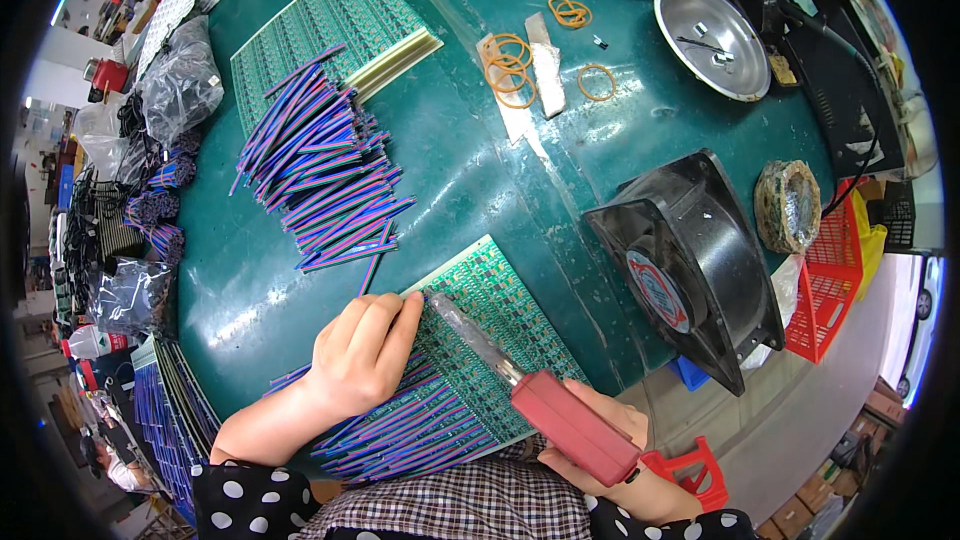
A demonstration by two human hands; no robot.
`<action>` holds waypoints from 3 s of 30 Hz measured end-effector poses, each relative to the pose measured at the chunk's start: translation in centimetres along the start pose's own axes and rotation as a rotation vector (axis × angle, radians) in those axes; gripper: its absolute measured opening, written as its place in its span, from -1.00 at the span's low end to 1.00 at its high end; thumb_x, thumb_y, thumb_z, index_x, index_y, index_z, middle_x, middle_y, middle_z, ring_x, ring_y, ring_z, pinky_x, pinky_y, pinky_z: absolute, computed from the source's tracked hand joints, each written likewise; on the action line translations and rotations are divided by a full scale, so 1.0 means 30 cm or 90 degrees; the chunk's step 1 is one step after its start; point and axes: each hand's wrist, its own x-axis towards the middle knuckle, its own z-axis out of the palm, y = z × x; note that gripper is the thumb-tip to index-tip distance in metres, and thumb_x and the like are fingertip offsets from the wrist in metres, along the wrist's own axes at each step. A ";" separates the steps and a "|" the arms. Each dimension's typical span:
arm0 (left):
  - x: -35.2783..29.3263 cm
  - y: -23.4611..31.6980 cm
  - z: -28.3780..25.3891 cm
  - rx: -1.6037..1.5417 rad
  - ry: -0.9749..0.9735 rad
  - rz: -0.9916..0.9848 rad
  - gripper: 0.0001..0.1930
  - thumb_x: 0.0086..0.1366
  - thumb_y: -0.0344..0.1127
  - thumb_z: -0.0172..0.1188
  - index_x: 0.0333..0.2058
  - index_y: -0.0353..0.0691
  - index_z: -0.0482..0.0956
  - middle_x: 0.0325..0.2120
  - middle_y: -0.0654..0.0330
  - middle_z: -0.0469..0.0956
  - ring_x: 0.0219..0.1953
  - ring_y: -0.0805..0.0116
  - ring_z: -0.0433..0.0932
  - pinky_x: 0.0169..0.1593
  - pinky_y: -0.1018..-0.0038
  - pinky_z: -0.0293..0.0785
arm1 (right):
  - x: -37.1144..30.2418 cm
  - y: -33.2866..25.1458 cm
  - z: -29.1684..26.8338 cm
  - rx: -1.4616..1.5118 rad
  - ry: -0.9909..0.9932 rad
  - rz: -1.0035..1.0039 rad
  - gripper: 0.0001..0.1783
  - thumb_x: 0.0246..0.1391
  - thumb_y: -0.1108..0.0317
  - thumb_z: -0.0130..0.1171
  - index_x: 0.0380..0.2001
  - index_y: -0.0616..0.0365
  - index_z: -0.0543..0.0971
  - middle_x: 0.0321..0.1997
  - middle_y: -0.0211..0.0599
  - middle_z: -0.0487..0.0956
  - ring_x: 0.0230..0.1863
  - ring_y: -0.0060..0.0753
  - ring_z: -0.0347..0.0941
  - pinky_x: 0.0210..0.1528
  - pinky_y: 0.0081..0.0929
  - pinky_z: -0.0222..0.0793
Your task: The person attaches wiring to a circuit board by picking up ribbon cable strips from a pile by hand, positioning them onto the circuit board, and soldering them in place using a soldering tool.
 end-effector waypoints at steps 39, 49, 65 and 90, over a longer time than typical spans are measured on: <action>0.005 0.010 -0.006 0.102 -0.029 0.056 -0.68 -0.05 -0.47 0.20 -0.24 -0.42 0.60 -0.38 0.13 0.50 -0.40 0.35 0.53 -0.43 0.60 0.45 | 0.013 0.003 -0.019 -0.178 -0.017 -0.252 -0.18 -0.20 0.14 0.50 0.08 0.41 0.43 -0.33 -0.21 0.66 -0.43 -0.37 0.63 -0.35 -0.52 0.53; 0.002 0.020 -0.013 0.097 -0.046 0.053 -0.66 -0.04 -0.46 0.17 -0.22 -0.44 0.58 -0.36 0.13 0.49 -0.36 0.32 0.53 -0.41 0.54 0.47 | -0.101 0.092 -0.010 0.204 0.006 0.010 -0.18 -0.18 0.55 0.37 0.20 0.46 0.26 -0.31 -0.10 0.61 -0.43 -0.49 0.56 -0.40 -0.56 0.50; 0.100 -0.111 -0.028 -0.083 -0.046 -0.214 -0.85 0.06 -0.54 0.23 -0.34 -0.31 0.52 -0.38 0.07 0.51 -0.32 0.05 0.51 -0.23 0.29 0.47 | -0.146 0.140 -0.035 0.009 0.076 -0.039 -0.39 -0.12 0.40 0.39 0.02 0.48 0.46 -0.19 -0.07 0.62 -0.34 -0.47 0.59 -0.26 -0.56 0.52; 0.032 0.008 -0.045 -0.083 -0.005 -0.024 -0.73 -0.03 -0.51 0.24 -0.27 -0.33 0.60 -0.38 0.15 0.52 -0.38 0.23 0.53 -0.35 0.41 0.48 | -0.119 0.110 -0.014 0.026 0.084 0.039 -0.45 -0.21 0.44 0.38 -0.05 0.34 0.55 -0.18 -0.12 0.63 -0.31 -0.38 0.62 -0.23 -0.55 0.52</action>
